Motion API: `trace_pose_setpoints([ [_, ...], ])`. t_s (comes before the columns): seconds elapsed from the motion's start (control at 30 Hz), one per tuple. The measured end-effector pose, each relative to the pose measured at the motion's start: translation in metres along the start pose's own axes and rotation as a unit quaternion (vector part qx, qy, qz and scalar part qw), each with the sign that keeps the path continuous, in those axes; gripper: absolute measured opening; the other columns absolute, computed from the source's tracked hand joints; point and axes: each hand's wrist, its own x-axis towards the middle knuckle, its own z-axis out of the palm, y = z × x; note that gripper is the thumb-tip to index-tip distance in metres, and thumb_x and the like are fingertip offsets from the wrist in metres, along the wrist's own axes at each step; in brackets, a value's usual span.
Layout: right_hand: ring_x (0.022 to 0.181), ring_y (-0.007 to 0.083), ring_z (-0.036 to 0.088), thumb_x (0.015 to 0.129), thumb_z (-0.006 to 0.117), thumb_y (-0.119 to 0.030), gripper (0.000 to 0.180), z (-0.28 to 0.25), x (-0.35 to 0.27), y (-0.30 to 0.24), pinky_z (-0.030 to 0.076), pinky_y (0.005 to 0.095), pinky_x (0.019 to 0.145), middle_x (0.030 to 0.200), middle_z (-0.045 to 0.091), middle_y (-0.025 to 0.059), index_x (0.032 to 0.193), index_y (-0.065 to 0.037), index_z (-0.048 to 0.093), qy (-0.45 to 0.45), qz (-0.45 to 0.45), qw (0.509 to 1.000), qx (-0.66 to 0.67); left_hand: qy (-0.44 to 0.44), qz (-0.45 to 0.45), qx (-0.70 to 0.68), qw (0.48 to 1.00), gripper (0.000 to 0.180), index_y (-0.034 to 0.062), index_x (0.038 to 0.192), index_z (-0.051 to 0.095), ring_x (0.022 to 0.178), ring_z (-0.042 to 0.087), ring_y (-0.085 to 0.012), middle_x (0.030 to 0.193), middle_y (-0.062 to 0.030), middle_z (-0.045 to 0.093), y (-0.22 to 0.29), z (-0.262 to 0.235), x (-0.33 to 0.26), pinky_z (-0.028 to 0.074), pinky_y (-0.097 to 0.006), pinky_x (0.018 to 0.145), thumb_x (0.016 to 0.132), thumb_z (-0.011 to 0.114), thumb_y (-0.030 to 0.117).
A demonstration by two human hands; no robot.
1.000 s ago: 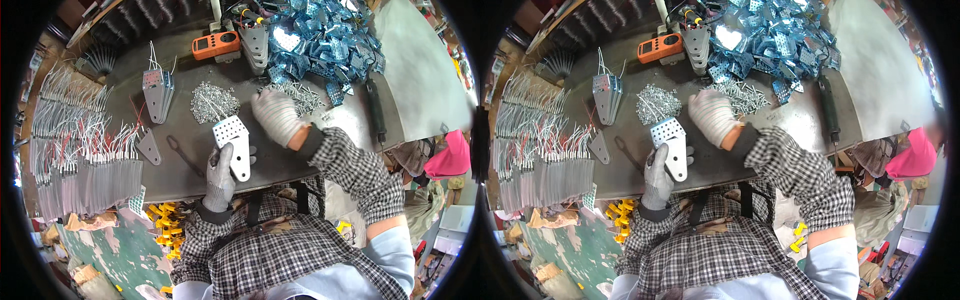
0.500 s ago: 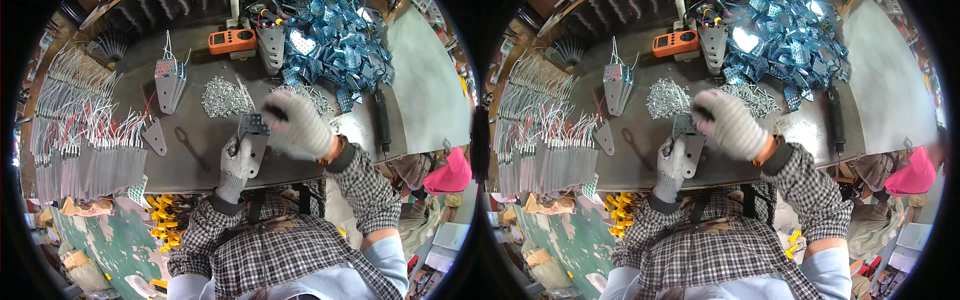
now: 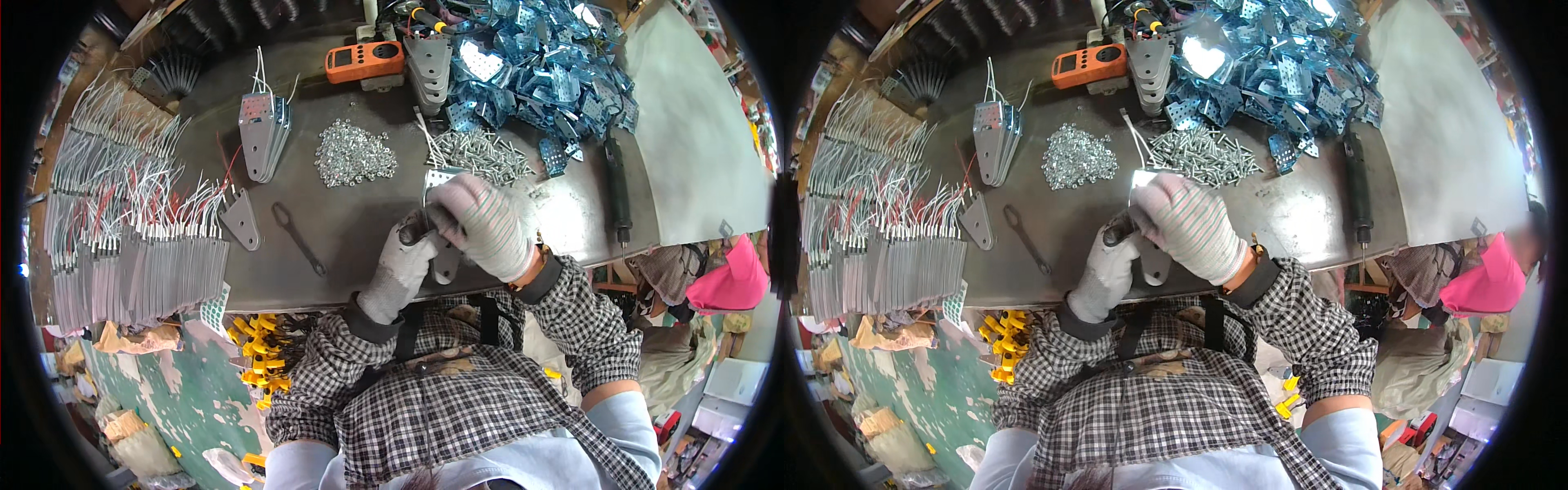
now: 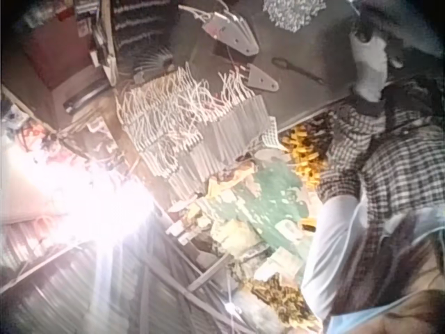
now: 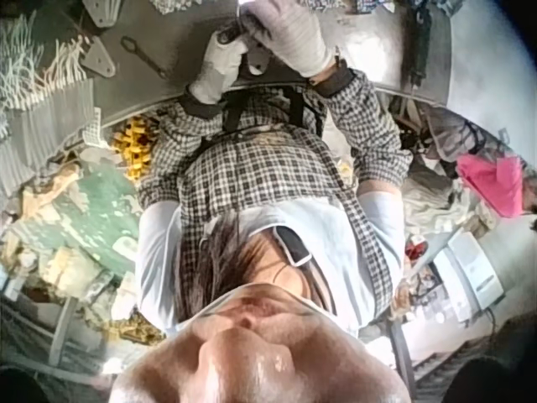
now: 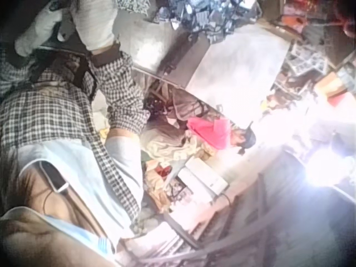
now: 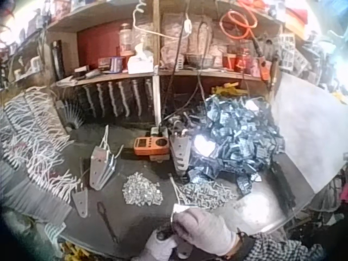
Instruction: Assembling small metal bracket components with wires using a powered screwdriver.
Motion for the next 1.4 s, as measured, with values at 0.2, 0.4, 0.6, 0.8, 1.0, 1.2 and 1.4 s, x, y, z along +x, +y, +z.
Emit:
trace_pose_setpoints([
  [0.2, 0.118, 0.0416, 0.051, 0.071, 0.072, -0.005, 0.083, -0.018, -0.024, -0.010, 0.048, 0.0450, 0.095, 0.137, 0.042, 0.0310, 0.147, -0.015, 0.039, -0.053, 0.100, 0.991, 0.078, -0.141, -0.090, -0.125, 0.978, 0.034, -0.0013, 0.124, 0.057, 0.106, 0.056, -0.0105, 0.111, -0.0079, 0.062, 0.028, 0.020, 0.004, 0.042, -0.024, 0.092, 0.098, 0.056, 0.022],
  [0.4, 0.097, 0.0135, 0.061, 0.085, 0.055, 0.005, 0.068, -0.061, -0.080, 0.052, 0.054, 0.0275, 0.079, 0.126, 0.057, 0.0103, 0.149, -0.005, 0.034, 0.307, 0.259, 0.857, 0.322, -0.150, 0.154, 0.394, 0.894, 0.028, 0.0023, 0.118, 0.060, 0.073, 0.051, -0.0062, 0.081, -0.0044, 0.059, 0.035, 0.095, 0.067, 0.044, -0.027, 0.065, 0.094, 0.063, 0.015],
  [0.6, 0.097, 0.0272, 0.065, 0.088, 0.053, -0.011, 0.064, -0.119, -0.099, 0.043, 0.057, 0.0335, 0.068, 0.124, 0.056, 0.0131, 0.149, -0.010, 0.032, 0.407, 0.339, 0.744, 0.407, -0.055, 0.212, 0.644, 0.732, 0.025, 0.0143, 0.109, 0.061, 0.083, 0.067, -0.0326, 0.091, -0.0137, 0.067, 0.013, 0.163, 0.132, 0.054, -0.044, 0.069, 0.089, 0.060, 0.028],
  [0.8, 0.098, 0.0286, 0.065, 0.088, 0.057, -0.016, 0.064, -0.124, -0.124, 0.050, 0.057, 0.0353, 0.071, 0.122, 0.056, 0.0135, 0.147, -0.009, 0.033, 0.447, 0.346, 0.716, 0.410, -0.162, 0.290, 0.711, 0.619, 0.027, 0.0123, 0.106, 0.062, 0.081, 0.065, -0.0327, 0.093, -0.0132, 0.063, -0.050, 0.162, 0.128, 0.054, -0.045, 0.070, 0.089, 0.060, 0.033],
  [1.0, 0.094, 0.0300, 0.064, 0.086, 0.059, -0.011, 0.064, -0.124, -0.125, 0.054, 0.055, 0.0342, 0.068, 0.121, 0.053, 0.0145, 0.146, -0.011, 0.035, 0.454, 0.336, 0.683, 0.463, -0.054, 0.068, 0.748, 0.658, 0.036, 0.0055, 0.101, 0.066, 0.098, 0.068, -0.0316, 0.105, -0.0154, 0.066, -0.026, 0.187, 0.139, 0.057, -0.043, 0.080, 0.090, 0.061, 0.039],
  [1.2, 0.103, 0.0326, 0.065, 0.087, 0.058, -0.010, 0.067, -0.116, -0.118, 0.053, 0.057, 0.0372, 0.076, 0.126, 0.057, 0.0157, 0.149, -0.011, 0.032, 0.425, 0.337, 0.689, 0.480, -0.025, 0.112, 0.713, 0.692, 0.029, 0.0103, 0.106, 0.066, 0.096, 0.067, -0.0313, 0.104, -0.0131, 0.069, -0.040, 0.171, 0.172, 0.055, -0.043, 0.080, 0.087, 0.064, 0.032],
  [1.4, 0.099, 0.0320, 0.066, 0.087, 0.056, -0.006, 0.065, -0.112, -0.126, 0.058, 0.059, 0.0364, 0.076, 0.123, 0.056, 0.0166, 0.148, -0.010, 0.033, 0.401, 0.341, 0.674, 0.519, 0.020, 0.284, 0.577, 0.765, 0.022, 0.0104, 0.103, 0.068, 0.083, 0.064, -0.0324, 0.102, -0.0116, 0.064, -0.010, 0.141, 0.151, 0.052, -0.041, 0.073, 0.088, 0.065, 0.027],
])
